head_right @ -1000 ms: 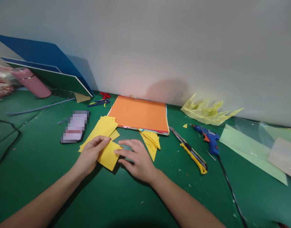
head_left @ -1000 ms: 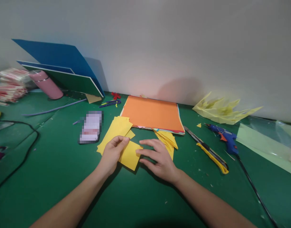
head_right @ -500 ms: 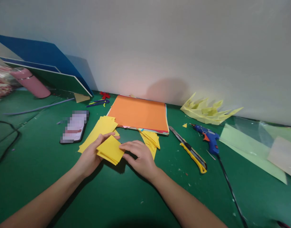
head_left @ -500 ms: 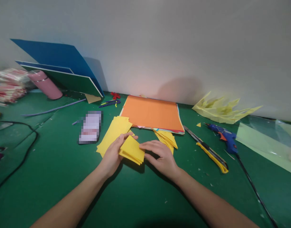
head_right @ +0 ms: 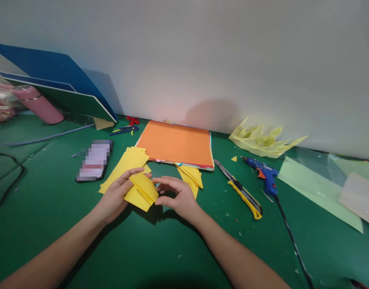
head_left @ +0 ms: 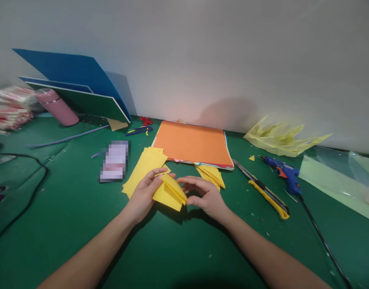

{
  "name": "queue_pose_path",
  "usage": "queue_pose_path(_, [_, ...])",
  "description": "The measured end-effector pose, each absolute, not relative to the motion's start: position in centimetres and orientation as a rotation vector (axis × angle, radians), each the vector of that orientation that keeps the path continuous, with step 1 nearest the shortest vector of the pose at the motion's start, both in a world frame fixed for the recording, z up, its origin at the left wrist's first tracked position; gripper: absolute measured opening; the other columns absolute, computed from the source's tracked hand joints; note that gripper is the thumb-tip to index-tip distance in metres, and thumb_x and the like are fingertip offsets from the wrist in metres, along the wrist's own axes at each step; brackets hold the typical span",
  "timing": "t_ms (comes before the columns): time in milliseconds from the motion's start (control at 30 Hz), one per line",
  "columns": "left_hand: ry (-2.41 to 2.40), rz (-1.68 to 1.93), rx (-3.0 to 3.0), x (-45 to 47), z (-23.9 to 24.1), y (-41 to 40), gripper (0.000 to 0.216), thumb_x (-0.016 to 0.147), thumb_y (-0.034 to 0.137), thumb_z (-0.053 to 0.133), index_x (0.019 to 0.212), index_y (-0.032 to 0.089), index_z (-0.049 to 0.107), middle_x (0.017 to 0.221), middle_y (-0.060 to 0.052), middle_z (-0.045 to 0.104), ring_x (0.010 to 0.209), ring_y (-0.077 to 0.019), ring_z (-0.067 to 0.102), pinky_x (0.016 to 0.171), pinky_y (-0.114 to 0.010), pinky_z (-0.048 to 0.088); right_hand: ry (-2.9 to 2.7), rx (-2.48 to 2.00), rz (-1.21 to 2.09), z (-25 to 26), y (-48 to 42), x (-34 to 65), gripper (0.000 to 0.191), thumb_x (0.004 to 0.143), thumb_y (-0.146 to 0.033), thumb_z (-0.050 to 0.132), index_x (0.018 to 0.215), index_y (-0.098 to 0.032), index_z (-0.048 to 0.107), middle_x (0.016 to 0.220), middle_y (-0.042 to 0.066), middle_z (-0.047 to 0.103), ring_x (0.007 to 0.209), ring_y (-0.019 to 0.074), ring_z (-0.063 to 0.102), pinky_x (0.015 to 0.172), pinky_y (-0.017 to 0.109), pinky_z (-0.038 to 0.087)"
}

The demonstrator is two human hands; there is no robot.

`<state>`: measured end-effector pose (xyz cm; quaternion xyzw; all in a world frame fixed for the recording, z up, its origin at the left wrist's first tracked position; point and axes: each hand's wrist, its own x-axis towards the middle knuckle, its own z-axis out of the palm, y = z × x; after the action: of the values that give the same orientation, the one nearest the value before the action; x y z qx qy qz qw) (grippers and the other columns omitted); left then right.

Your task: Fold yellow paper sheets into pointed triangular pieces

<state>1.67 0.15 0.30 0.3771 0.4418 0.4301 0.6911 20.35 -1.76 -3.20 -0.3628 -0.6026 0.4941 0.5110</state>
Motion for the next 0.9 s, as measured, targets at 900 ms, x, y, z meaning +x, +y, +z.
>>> queue_pose_path(900, [1.133,0.945,1.199,1.28,-0.56,0.21,0.038,0.064,0.045,0.073,0.093,0.02,0.069,0.101,-0.006,0.069,0.088,-0.0206,0.061,0.074,-0.03,0.047,-1.27,-1.052,1.107,-2.78,-1.38,20.41,0.029,0.079,-0.048,0.063,0.067,-0.022,0.061,0.059,-0.001,0.061,0.055,0.0136,0.057,0.058,0.028,0.05])
